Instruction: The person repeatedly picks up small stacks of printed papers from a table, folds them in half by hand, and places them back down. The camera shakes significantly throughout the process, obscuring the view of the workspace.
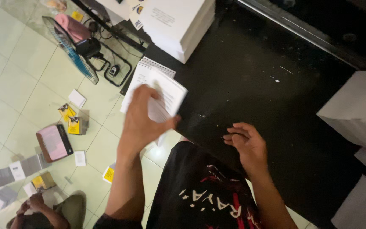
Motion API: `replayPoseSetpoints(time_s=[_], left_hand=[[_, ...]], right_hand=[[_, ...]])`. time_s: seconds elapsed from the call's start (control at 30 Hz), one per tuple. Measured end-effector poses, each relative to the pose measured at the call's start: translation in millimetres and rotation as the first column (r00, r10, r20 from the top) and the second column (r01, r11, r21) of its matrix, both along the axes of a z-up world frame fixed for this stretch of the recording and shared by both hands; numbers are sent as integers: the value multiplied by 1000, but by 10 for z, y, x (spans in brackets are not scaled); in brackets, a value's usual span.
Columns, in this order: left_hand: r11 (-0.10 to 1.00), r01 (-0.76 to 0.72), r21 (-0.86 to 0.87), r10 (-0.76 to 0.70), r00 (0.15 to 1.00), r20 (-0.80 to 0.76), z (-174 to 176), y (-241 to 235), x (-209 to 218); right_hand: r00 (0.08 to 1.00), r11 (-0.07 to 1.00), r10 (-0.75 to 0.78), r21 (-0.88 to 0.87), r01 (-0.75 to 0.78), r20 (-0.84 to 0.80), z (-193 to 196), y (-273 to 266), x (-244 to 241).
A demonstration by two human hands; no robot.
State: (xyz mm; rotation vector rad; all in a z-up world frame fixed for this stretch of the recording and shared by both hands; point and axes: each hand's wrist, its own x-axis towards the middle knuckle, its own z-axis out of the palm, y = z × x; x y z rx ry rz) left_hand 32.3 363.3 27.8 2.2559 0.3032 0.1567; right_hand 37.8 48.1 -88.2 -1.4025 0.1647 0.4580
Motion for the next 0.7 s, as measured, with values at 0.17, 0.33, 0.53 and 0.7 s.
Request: replayPoseSetpoints(time_s=[0.17, 0.33, 0.53, 0.7], left_hand=[[898, -156, 412, 278, 925, -258, -171, 209, 216], [879, -42, 475, 251, 887, -388, -414, 220, 421], [874, 72, 480, 200, 848, -491, -178, 46, 383], [862, 495, 111, -472, 863, -181, -140, -776, 280]], right_hand=[[997, 988, 67, -141, -61, 36, -155, -148, 114], [999, 986, 43, -161, -40, 15, -110, -152, 137], [997, 982, 56, -182, -45, 61, 21, -345, 6], [790, 859, 469, -411, -305, 394, 1300, -942, -442]])
